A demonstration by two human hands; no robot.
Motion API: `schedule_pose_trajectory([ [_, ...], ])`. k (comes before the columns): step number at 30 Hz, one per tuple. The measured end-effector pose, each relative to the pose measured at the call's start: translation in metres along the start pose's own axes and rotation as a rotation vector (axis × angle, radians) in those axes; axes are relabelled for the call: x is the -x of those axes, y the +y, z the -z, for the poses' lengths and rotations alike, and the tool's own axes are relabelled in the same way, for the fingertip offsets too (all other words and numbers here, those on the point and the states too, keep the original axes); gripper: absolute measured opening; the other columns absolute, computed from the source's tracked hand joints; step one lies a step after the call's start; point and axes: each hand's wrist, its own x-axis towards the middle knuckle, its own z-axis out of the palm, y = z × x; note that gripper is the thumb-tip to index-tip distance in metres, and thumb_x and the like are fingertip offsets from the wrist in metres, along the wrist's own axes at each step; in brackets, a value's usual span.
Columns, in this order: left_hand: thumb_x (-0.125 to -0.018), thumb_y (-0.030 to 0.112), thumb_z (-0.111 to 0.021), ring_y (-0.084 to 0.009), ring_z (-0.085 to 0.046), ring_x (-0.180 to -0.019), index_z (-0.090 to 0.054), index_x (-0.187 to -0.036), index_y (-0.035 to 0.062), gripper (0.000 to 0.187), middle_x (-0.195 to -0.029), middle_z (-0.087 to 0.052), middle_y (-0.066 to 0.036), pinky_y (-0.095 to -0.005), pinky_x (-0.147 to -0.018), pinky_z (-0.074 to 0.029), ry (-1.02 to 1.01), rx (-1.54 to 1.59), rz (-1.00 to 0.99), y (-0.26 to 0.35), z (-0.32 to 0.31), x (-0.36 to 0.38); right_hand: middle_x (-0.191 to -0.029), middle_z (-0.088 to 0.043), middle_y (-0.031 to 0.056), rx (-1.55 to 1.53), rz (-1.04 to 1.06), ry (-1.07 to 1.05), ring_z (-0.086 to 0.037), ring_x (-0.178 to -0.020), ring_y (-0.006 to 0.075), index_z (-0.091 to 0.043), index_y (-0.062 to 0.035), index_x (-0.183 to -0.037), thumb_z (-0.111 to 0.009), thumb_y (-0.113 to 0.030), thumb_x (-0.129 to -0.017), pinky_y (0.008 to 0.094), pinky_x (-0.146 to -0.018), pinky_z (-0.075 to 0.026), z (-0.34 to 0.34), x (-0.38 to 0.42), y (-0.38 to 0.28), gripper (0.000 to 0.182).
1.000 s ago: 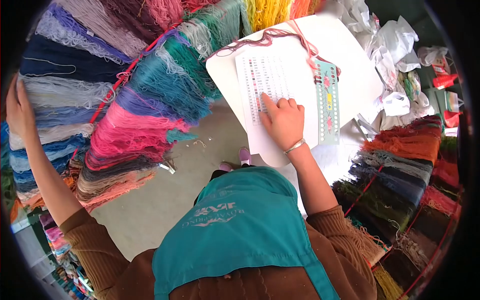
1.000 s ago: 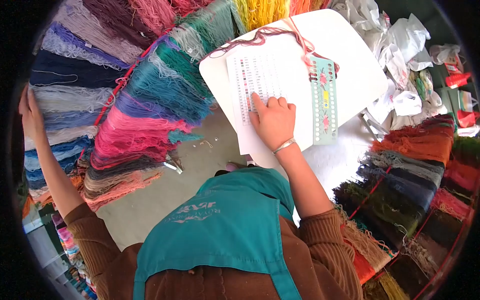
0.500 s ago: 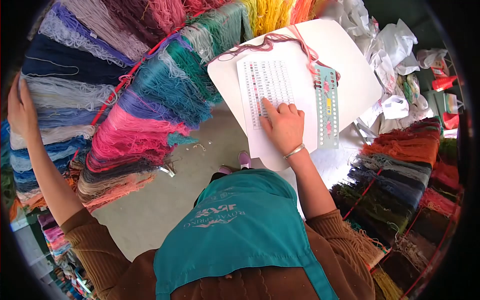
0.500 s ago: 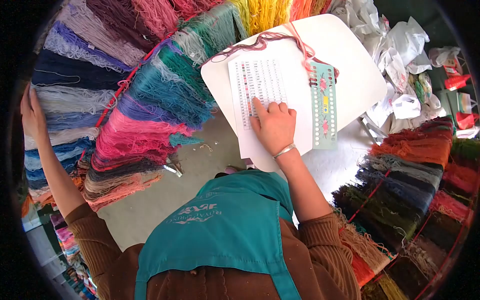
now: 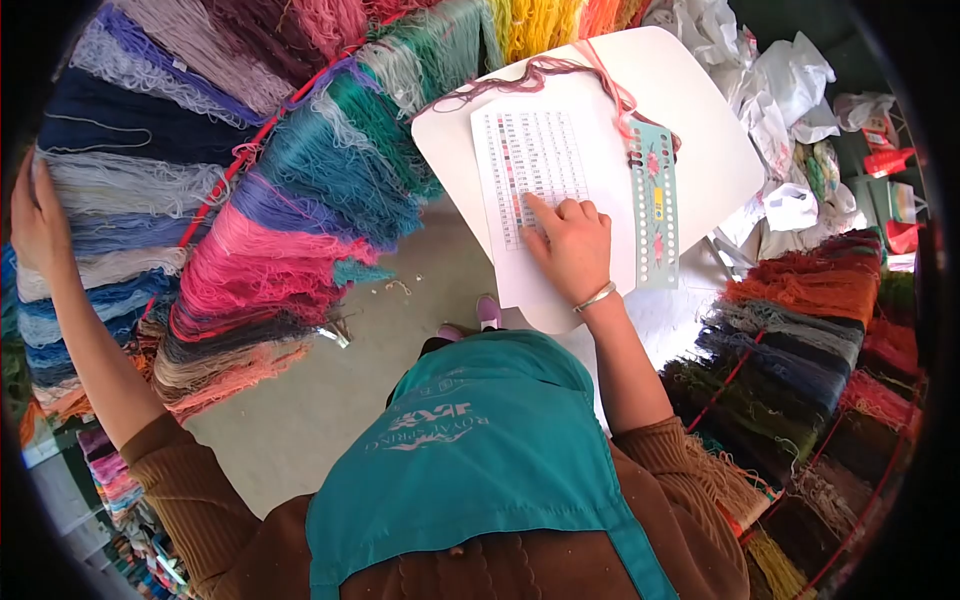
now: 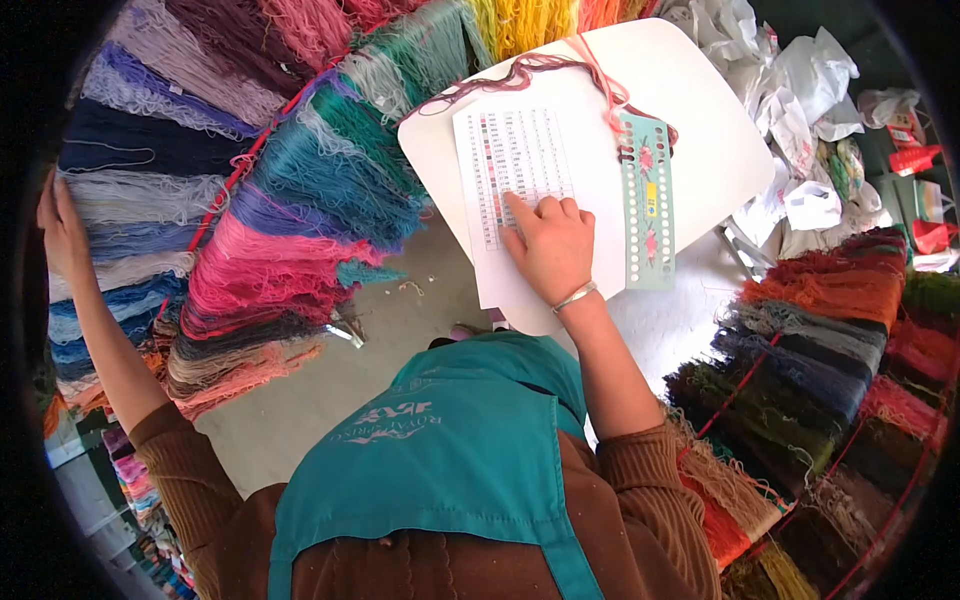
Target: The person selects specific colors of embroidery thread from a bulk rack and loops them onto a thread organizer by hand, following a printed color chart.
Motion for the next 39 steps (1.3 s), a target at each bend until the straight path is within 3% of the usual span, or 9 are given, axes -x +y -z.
schedule_pose_trajectory([
  [22, -0.104, 0.044, -0.045, -0.0282, -0.054, -0.127, -0.058, -0.137, 0.0119, 0.048, -0.138, -0.058, -0.011, -0.0356, -0.106, -0.040, -0.007, 0.099, -0.066, -0.016, -0.007, -0.002, -0.081, -0.055, 0.0041, 0.029, 0.008, -0.026, -0.054, -0.084, 0.0226, -0.067, -0.0250, -0.125, -0.072, -0.031, -0.083, 0.0398, -0.074, -0.038, 0.002, -0.001, -0.003, 0.043],
  [30, -0.104, 0.041, -0.046, -0.0271, -0.055, -0.126, -0.057, -0.138, 0.0121, 0.046, -0.137, -0.059, -0.010, -0.0344, -0.105, -0.040, 0.001, 0.125, -0.018, -0.002, -0.003, 0.000, -0.082, -0.055, 0.0045, 0.008, 0.004, -0.018, -0.054, -0.084, 0.0231, -0.067, -0.0221, -0.125, -0.072, -0.031, -0.082, 0.0401, -0.074, -0.038, 0.000, 0.000, -0.001, 0.044],
  [36, -0.104, 0.043, -0.044, -0.0266, -0.055, -0.126, -0.055, -0.140, 0.0144, 0.047, -0.138, -0.059, -0.010, -0.0344, -0.104, -0.041, 0.012, 0.050, -0.097, -0.021, -0.011, 0.002, -0.084, -0.058, 0.0051, 0.005, -0.011, -0.015, -0.055, -0.085, 0.0241, -0.068, -0.0177, -0.123, -0.074, -0.032, -0.080, 0.0411, -0.075, -0.039, -0.001, 0.001, 0.000, 0.047],
  [39, -0.104, 0.046, -0.042, -0.0267, -0.055, -0.128, -0.056, -0.140, 0.0152, 0.049, -0.138, -0.058, -0.010, -0.0340, -0.104, -0.041, -0.008, 0.022, 0.061, -0.026, -0.018, 0.006, -0.085, -0.059, 0.0056, -0.007, -0.026, -0.014, -0.055, -0.086, 0.0243, -0.068, -0.0165, -0.123, -0.074, -0.032, -0.079, 0.0413, -0.076, -0.040, -0.001, 0.001, 0.000, 0.047],
])
